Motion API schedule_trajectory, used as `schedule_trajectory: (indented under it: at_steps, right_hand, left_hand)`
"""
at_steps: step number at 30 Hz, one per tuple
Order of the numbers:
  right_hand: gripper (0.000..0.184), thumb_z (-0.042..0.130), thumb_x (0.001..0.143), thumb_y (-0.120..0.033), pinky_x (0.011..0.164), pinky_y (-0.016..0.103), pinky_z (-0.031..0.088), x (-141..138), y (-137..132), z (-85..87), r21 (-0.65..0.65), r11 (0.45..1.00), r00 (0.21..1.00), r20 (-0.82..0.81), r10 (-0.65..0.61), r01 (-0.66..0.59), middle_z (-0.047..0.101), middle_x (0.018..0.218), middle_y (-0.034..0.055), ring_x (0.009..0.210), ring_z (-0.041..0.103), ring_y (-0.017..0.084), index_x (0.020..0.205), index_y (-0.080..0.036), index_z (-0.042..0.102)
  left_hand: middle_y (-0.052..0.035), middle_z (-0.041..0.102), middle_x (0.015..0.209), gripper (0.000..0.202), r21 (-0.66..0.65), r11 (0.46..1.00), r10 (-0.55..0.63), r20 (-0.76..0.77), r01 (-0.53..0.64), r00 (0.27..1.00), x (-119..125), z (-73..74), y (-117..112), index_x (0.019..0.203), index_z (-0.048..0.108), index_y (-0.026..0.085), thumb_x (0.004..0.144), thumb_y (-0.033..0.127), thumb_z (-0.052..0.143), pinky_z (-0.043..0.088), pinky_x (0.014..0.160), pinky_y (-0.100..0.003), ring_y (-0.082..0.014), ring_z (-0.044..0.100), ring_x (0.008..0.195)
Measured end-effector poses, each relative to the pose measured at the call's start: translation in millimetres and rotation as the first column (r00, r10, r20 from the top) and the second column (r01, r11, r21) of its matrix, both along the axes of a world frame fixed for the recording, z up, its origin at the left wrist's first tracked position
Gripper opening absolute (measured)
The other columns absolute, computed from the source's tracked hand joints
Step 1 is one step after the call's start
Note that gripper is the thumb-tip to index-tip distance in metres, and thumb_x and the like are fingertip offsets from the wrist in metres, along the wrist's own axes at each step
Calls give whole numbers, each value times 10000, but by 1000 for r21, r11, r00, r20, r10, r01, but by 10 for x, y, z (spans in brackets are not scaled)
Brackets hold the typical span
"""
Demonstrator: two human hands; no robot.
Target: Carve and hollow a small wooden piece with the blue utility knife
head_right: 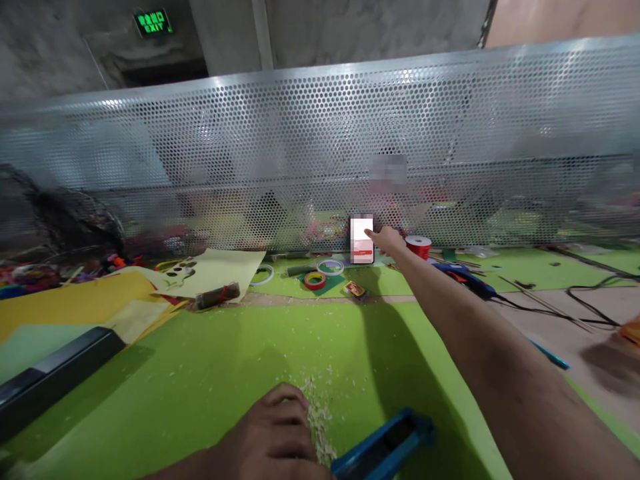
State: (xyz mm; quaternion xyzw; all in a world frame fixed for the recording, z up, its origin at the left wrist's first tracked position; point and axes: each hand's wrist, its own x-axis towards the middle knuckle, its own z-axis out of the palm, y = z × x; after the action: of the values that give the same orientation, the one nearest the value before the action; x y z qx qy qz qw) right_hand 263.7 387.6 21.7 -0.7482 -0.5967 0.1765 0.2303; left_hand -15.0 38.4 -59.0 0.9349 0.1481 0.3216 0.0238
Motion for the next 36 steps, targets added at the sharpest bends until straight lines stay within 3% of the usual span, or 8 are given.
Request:
schedule_trajectory:
  at_steps: [5, 13, 18, 23, 27, 30, 33, 36]
  right_hand:
    - [348, 585, 934, -359, 815, 414, 534, 66, -54, -1, 20, 1000, 1000, 17, 16, -17, 597, 1185, 101, 977, 617, 220, 1212, -149, 573]
    - [346, 587, 933, -360, 808, 410, 536, 84, -142, 7, 17, 999, 998, 53, 39, -40, 601, 1176, 98, 968, 620, 219, 1206, -147, 576]
    - [343, 581, 937, -358, 800, 406, 540, 25, -224, 44, 12, 999, 996, 79, 46, -47, 601, 1173, 95, 960, 622, 214, 1212, -154, 571]
    - [346, 581, 936, -363, 801, 406, 539, 14, -427, 164, 21, 995, 987, 128, 94, -97, 602, 1171, 95, 960, 621, 216, 1209, -151, 573]
    - [334, 553, 946, -405, 771, 387, 535, -79, -765, 284, 45, 966, 953, 182, 241, -253, 626, 1100, 75, 895, 629, 197, 1162, -153, 591]
    - [470, 487, 932, -557, 681, 321, 489, -194, -1297, 295, 41, 868, 855, 197, 479, -495, 673, 952, 99, 769, 635, 198, 1051, -129, 640]
    - [556, 469, 858, -705, 685, 289, 458, -274, -2088, 215, -7, 678, 669, 156, 726, -735, 683, 954, 58, 802, 621, 187, 1005, -209, 672]
    - [691, 535, 736, -799, 690, 306, 440, -320, -2880, 77, 3, 345, 344, 55, 937, -939, 662, 949, 71, 811, 592, 203, 1059, -198, 649]
  left_hand:
    - [51, 656, 681, 174, 5, 1000, 2, -11, -1, 1000, 10, 43, -8, 1123, 599, 276, 952, 300, 578, 378, 848, -307, -128, 543, 701]
    - [32, 654, 665, 274, 38, 998, -43, 95, 39, 995, 37, 83, -1, 1088, 607, 245, 1034, 346, 358, 366, 800, -312, -139, 518, 673]
    - [44, 658, 683, 176, 18, 1000, -13, 35, 12, 999, 14, 52, -8, 1125, 597, 254, 988, 316, 506, 364, 834, -317, -132, 542, 704]
    - [54, 636, 654, 175, 45, 999, -3, 43, 1, 999, 34, 69, -32, 1127, 593, 289, 963, 334, 554, 364, 782, -309, -132, 524, 669]
    - [43, 620, 639, 186, 53, 999, 2, 75, -6, 997, 62, 133, -47, 1097, 598, 271, 1011, 336, 447, 358, 755, -304, -132, 503, 654]
    - [41, 608, 641, 188, 34, 999, 25, 62, -27, 998, 65, 166, -57, 1083, 604, 276, 1001, 367, 461, 352, 757, -302, -135, 494, 659]
    - [41, 612, 663, 185, 4, 1000, 30, 39, -30, 999, 59, 187, -59, 1080, 599, 273, 968, 396, 516, 342, 756, -302, -140, 494, 675]
    - [31, 615, 670, 190, -23, 1000, 19, 52, -18, 998, 56, 211, -53, 1065, 594, 254, 945, 380, 519, 337, 734, -304, -143, 500, 675]
